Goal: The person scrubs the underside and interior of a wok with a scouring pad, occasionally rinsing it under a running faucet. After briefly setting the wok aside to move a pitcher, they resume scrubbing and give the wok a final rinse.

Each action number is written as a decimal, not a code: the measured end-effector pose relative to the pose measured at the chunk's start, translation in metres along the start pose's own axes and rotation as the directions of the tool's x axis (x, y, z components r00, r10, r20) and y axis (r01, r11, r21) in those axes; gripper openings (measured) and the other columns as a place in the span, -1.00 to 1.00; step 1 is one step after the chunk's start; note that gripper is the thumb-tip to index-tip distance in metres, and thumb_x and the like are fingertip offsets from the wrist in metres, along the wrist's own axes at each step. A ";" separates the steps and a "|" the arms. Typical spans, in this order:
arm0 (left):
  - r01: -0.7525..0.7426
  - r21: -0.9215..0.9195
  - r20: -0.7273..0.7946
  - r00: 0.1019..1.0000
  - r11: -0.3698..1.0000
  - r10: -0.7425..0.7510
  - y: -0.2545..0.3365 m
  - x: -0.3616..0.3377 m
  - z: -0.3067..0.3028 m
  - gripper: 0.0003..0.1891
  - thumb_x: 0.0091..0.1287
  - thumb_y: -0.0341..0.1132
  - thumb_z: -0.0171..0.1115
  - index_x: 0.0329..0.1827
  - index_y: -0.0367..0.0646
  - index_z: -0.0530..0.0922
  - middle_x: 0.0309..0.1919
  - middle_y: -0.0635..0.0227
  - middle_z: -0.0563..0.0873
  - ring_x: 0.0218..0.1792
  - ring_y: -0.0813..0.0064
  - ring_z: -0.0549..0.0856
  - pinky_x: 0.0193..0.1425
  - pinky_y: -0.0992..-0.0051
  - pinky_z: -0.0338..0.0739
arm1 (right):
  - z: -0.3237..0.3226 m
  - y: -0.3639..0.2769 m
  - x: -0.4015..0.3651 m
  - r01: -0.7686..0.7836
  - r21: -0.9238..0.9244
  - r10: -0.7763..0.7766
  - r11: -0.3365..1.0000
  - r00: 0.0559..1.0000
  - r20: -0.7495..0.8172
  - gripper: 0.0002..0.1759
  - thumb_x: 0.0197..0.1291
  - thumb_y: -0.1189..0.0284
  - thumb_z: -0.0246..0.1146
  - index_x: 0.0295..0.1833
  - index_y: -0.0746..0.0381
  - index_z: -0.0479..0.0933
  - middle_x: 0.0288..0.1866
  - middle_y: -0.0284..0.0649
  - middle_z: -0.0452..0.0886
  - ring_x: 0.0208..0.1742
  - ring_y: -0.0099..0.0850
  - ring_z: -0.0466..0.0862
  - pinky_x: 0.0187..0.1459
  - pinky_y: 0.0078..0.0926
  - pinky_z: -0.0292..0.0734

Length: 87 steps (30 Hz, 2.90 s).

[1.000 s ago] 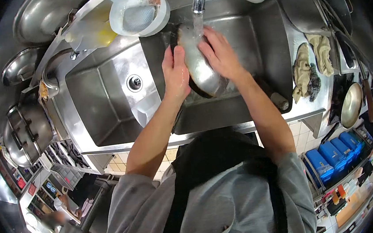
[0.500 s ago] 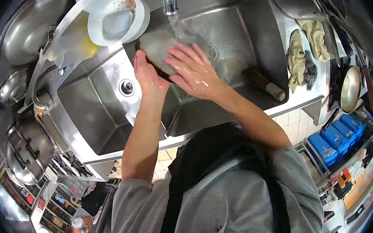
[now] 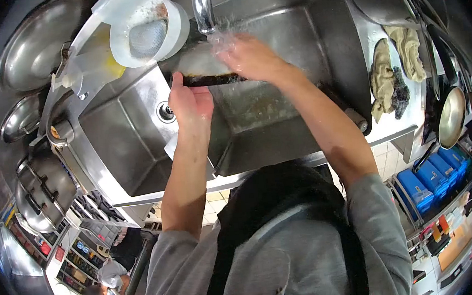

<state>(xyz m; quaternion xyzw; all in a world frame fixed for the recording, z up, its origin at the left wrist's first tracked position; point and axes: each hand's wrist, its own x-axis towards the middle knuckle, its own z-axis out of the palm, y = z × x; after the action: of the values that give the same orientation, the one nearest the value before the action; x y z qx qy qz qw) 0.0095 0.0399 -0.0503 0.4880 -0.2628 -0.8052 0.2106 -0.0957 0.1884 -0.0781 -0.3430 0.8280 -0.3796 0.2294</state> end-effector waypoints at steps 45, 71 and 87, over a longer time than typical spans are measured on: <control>-0.480 0.877 0.458 0.844 0.011 0.280 -0.003 -0.047 -0.087 -0.52 0.51 -0.06 0.31 -0.40 -0.37 0.59 -0.63 0.35 0.49 -0.49 0.58 0.40 -0.40 0.40 0.36 | 0.119 0.126 -0.135 -0.310 0.661 0.521 0.683 0.841 -0.145 -0.55 0.52 0.31 0.08 0.42 0.22 0.46 0.28 0.08 0.67 0.31 0.07 0.64 0.32 -0.13 0.53; -0.603 0.785 0.606 0.795 -0.143 -0.022 -0.039 -0.087 -0.096 -0.46 0.37 -0.20 0.49 0.27 -0.37 0.54 -0.05 0.03 0.79 -0.09 0.27 0.78 0.06 0.33 0.66 | -0.090 0.086 -0.236 -0.176 0.131 0.219 0.976 0.778 -0.589 -0.68 0.30 0.62 0.27 0.15 0.23 0.66 0.02 -0.07 0.73 0.07 -0.11 0.70 0.15 -0.23 0.62; -0.577 0.817 0.577 0.817 -0.021 -0.007 -0.038 -0.087 -0.097 -0.45 0.29 -0.19 0.58 0.22 -0.33 0.58 -0.09 0.13 0.82 -0.11 0.38 0.81 0.04 0.40 0.67 | -0.186 0.189 -0.355 -0.611 0.133 0.527 0.780 0.526 -0.667 -0.53 0.47 0.24 0.36 0.36 0.24 0.56 -0.04 -0.20 0.74 -0.13 -0.58 0.67 -0.09 -0.55 0.62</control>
<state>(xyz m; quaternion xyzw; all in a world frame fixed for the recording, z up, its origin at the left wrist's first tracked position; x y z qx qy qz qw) 0.1314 0.1004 -0.0529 0.2399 -0.8735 -0.4166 -0.0765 -0.0547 0.6299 -0.0717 0.0949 0.9388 -0.3312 0.0049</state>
